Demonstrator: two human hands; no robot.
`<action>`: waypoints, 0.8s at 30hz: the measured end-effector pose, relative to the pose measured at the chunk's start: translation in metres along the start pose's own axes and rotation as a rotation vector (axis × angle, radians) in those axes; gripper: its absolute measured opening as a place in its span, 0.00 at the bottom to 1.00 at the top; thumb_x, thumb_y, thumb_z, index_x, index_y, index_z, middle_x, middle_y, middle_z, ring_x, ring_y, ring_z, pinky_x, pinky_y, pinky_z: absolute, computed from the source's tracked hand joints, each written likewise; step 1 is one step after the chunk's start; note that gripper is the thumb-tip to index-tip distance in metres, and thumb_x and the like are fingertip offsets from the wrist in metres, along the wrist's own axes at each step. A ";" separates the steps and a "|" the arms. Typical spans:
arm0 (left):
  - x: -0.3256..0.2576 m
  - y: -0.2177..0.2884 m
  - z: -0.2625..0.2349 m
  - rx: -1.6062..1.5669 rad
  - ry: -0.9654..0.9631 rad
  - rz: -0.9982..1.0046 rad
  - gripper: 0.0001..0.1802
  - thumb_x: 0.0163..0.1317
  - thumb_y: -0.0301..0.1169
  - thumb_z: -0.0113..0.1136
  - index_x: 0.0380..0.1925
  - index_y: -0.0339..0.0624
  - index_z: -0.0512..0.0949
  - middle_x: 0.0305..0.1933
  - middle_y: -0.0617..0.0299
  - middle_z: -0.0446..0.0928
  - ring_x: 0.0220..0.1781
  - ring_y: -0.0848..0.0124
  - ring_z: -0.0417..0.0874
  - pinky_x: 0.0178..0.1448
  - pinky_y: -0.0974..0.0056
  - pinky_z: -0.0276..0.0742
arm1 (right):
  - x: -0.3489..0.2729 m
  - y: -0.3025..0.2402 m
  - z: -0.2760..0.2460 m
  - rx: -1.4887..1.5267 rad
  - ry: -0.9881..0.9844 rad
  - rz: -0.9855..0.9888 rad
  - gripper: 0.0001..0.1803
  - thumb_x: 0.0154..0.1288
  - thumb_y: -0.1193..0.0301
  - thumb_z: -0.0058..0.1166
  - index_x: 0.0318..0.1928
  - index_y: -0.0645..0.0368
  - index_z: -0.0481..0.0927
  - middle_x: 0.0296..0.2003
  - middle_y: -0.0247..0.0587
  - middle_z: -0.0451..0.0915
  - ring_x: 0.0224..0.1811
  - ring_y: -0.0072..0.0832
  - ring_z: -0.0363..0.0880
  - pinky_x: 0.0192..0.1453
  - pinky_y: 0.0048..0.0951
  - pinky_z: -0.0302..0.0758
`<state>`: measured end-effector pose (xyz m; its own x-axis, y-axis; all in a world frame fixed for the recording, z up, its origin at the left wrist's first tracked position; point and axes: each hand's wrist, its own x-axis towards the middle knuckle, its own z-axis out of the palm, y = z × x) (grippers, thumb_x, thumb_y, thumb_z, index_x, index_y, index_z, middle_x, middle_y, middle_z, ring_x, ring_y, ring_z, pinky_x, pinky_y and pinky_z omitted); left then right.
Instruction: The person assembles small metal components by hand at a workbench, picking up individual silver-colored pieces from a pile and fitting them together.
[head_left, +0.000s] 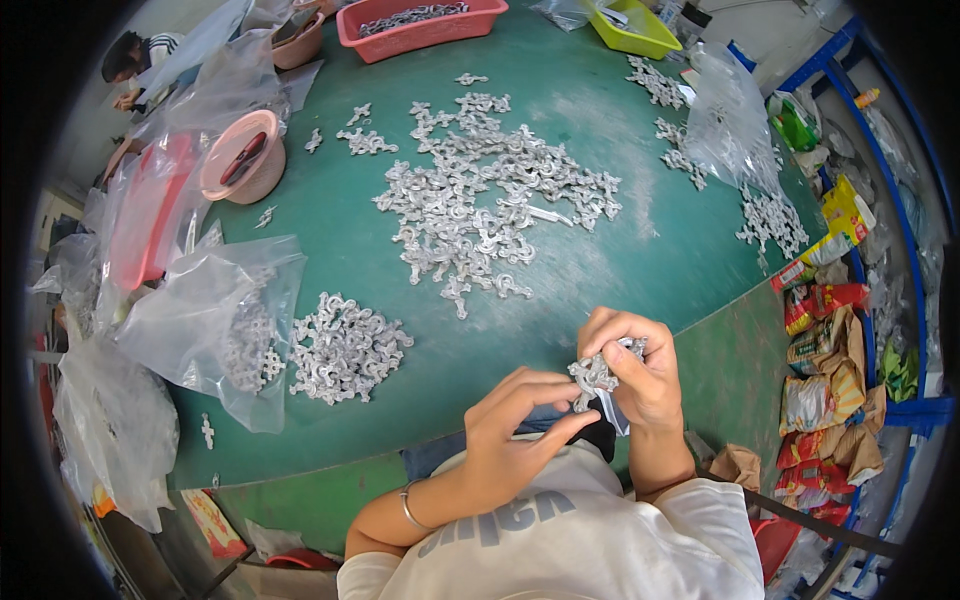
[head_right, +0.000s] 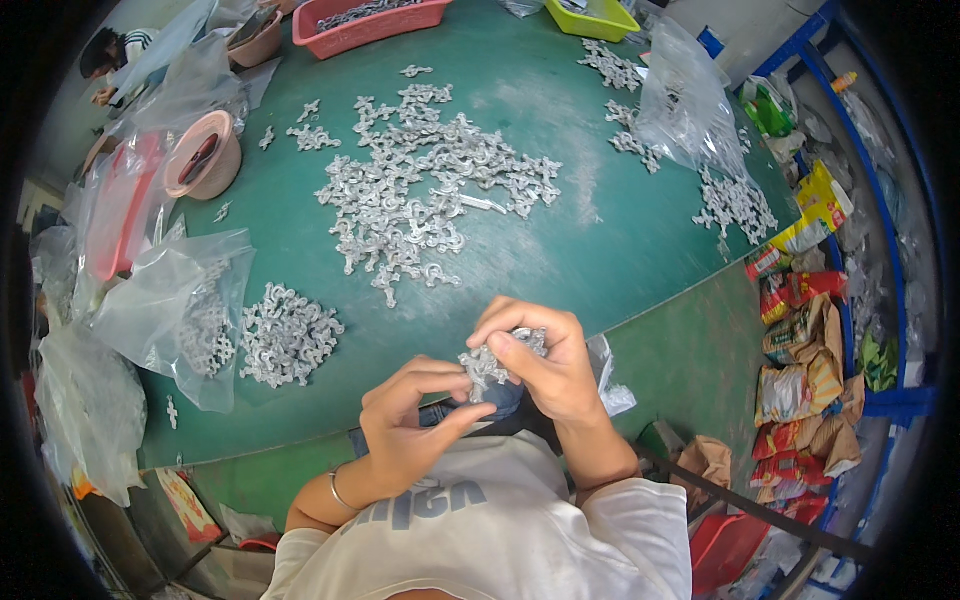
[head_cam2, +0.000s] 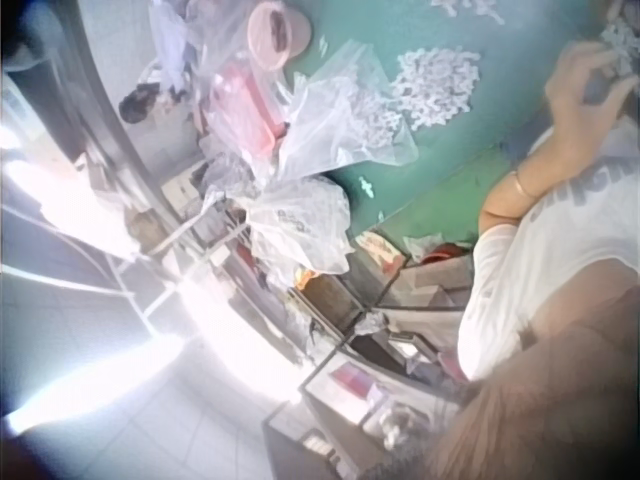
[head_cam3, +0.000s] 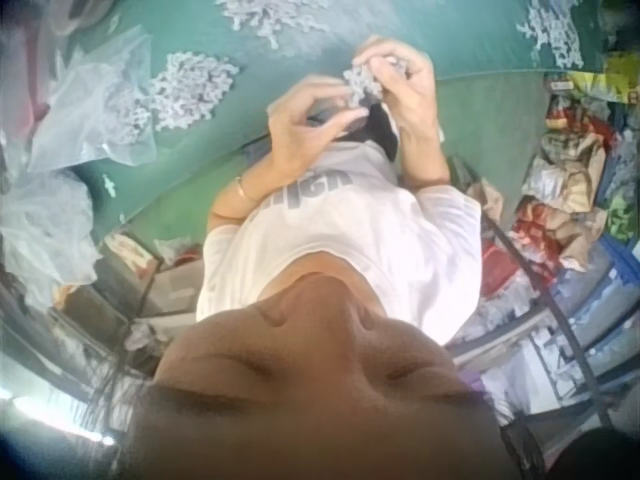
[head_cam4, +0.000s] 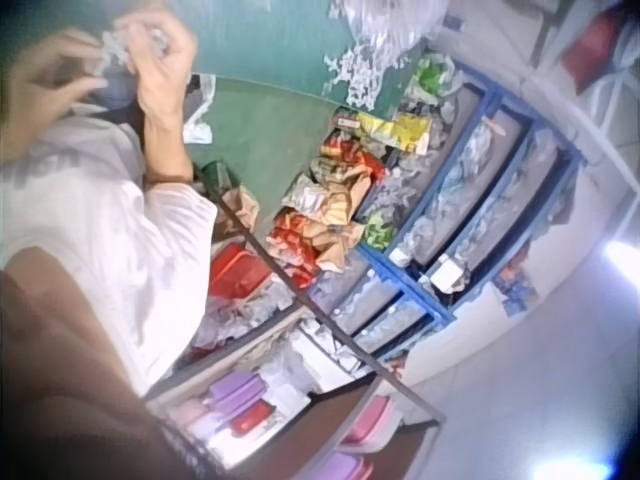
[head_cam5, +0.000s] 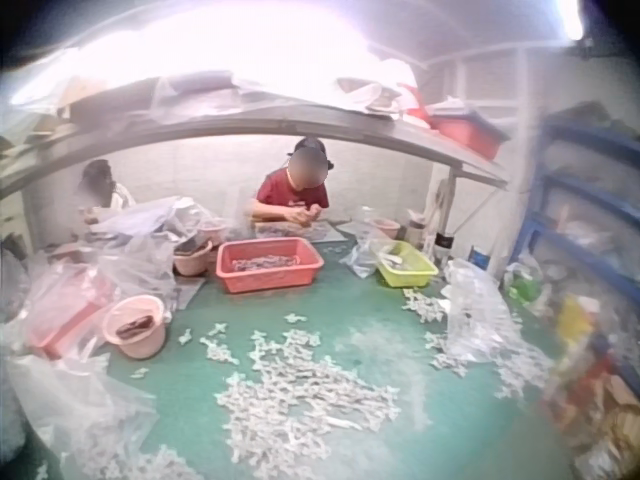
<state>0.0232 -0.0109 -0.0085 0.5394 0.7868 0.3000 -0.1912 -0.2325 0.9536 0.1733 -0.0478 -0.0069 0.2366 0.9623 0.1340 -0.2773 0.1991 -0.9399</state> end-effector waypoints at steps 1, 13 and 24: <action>0.001 -0.002 0.000 0.011 0.008 -0.009 0.15 0.38 0.16 0.67 0.29 0.33 0.75 0.31 0.55 0.76 0.32 0.73 0.75 0.37 0.70 0.71 | 0.001 0.001 -0.001 0.005 -0.011 0.004 0.09 0.59 0.73 0.48 0.30 0.67 0.77 0.25 0.36 0.72 0.18 0.13 0.60 0.22 0.15 0.56; 0.044 -0.055 -0.024 0.900 -0.149 -0.054 0.25 0.47 0.25 0.60 0.48 0.36 0.68 0.47 0.53 0.66 0.48 0.56 0.66 0.49 0.57 0.64 | 0.026 0.031 -0.029 0.921 0.338 0.257 0.11 0.65 0.63 0.39 0.31 0.57 0.66 0.35 0.37 0.64 0.33 0.28 0.63 0.22 0.22 0.61; 0.061 -0.069 -0.027 1.029 -0.164 -0.046 0.22 0.43 0.23 0.61 0.43 0.37 0.70 0.46 0.55 0.65 0.48 0.57 0.65 0.47 0.56 0.61 | 0.027 0.038 -0.041 0.889 0.267 0.355 0.10 0.65 0.62 0.40 0.31 0.55 0.65 0.32 0.36 0.63 0.32 0.27 0.63 0.23 0.22 0.64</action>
<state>0.0466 0.0682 -0.0564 0.6479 0.7377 0.1896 0.5822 -0.6401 0.5013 0.2075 -0.0220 -0.0518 0.1760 0.9415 -0.2873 -0.9443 0.0790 -0.3196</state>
